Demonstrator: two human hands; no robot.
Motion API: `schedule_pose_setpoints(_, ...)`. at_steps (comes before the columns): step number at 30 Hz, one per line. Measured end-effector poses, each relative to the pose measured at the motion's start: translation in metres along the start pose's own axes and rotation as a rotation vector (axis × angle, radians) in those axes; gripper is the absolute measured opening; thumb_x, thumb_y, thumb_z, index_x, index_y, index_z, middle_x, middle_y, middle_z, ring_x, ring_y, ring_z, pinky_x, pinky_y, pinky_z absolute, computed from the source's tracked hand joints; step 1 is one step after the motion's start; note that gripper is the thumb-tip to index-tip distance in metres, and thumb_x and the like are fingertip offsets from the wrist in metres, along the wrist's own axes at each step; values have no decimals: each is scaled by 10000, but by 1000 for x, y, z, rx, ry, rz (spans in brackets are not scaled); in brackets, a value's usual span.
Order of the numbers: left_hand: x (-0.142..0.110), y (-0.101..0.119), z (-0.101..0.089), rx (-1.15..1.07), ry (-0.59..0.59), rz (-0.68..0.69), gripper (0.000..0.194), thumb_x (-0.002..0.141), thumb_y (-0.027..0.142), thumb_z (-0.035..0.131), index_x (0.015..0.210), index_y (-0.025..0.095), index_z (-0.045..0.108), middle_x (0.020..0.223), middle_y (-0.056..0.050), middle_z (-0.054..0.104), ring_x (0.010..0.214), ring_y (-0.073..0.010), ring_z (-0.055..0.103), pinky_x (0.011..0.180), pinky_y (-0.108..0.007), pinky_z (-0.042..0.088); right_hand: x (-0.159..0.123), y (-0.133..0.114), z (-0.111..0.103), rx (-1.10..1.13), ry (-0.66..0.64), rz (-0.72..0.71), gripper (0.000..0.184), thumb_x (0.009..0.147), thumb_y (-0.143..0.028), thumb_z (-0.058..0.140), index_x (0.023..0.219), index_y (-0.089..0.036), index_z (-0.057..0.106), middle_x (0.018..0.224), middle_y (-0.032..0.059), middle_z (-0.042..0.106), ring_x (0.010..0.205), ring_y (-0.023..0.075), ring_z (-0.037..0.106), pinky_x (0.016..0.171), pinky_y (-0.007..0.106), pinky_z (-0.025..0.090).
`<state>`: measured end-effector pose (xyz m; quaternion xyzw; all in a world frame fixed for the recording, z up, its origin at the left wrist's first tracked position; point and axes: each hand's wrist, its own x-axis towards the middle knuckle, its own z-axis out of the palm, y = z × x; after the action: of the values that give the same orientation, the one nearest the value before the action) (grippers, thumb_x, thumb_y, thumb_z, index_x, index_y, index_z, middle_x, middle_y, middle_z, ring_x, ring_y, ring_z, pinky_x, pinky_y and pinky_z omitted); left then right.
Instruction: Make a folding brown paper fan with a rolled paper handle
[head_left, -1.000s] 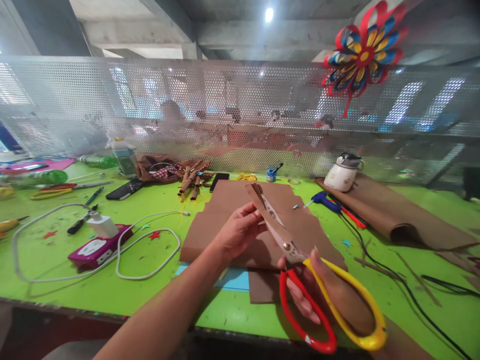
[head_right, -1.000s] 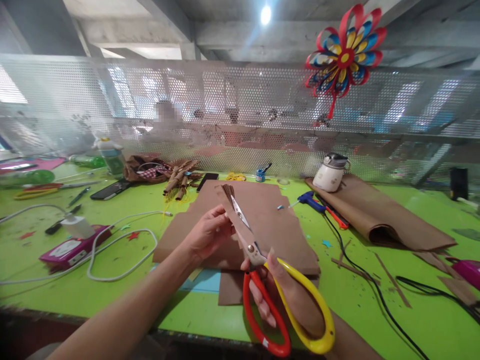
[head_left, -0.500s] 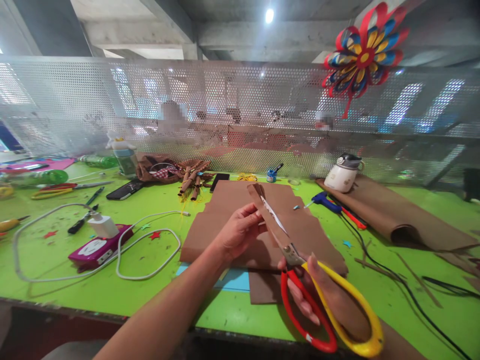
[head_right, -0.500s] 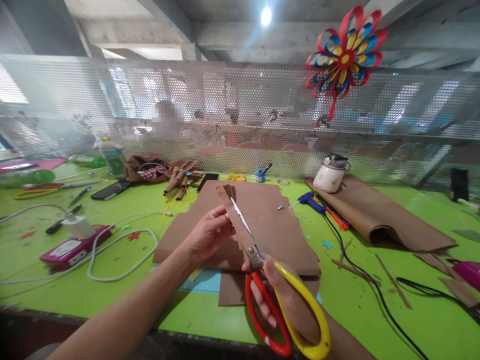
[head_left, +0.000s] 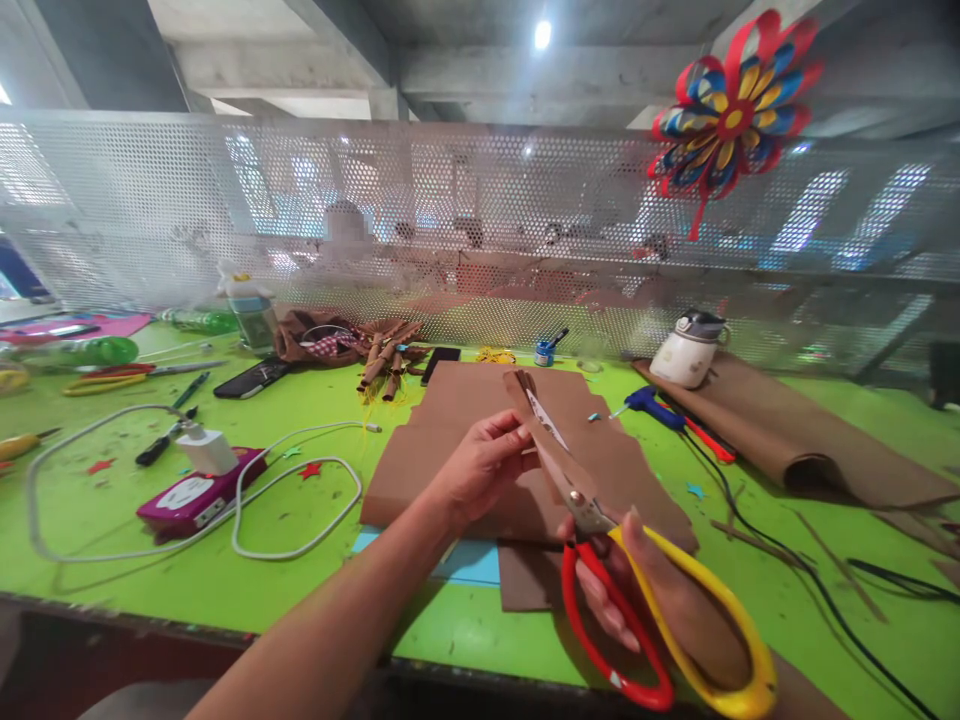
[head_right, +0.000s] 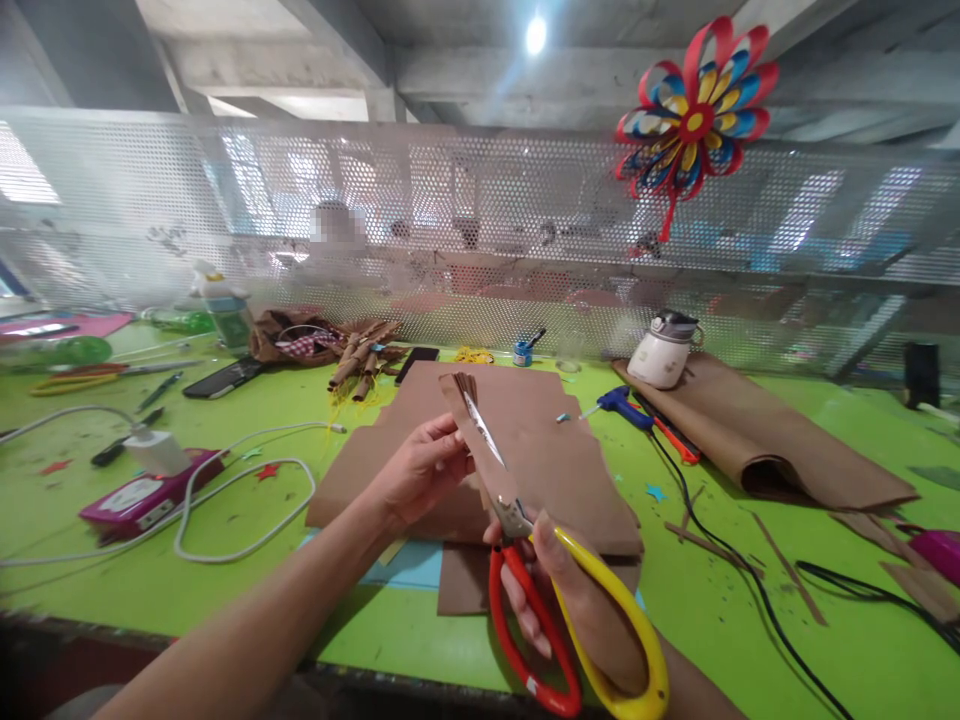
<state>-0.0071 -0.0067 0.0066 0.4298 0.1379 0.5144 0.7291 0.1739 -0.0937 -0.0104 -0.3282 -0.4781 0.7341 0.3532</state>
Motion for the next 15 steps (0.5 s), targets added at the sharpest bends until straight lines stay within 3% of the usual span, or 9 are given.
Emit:
schedule_pose_setpoints(6, 0, 1, 0, 2, -8, -5, 198, 688, 201, 741, 853, 104, 690, 763, -43, 645, 697, -124, 608, 734, -273, 480, 2, 13, -7, 6, 5, -1, 321, 893, -315, 538, 1171, -155, 535, 1153, 84, 571, 955, 196, 594, 792, 399, 515)
schedule_pose_setpoints(11, 0, 0, -1, 7, -18, -1, 213, 689, 205, 739, 880, 122, 697, 770, -39, 658, 678, -112, 601, 706, -245, 472, 5, 28, -13, 7, 10, -14, 402, 904, -469, 457, 1108, -140, 566, 868, 53, 626, 685, 139, 615, 565, 265, 521)
schedule_pose_setpoints(15, 0, 0, -1, 11, -25, -1, 203, 693, 207, 734, 876, 125, 695, 783, -42, 664, 685, -115, 603, 725, -257, 473, 1, 26, -11, -26, 28, -37, 327, 898, -343, 525, 1164, -153, 538, 1107, 79, 589, 908, 186, 606, 754, 376, 527)
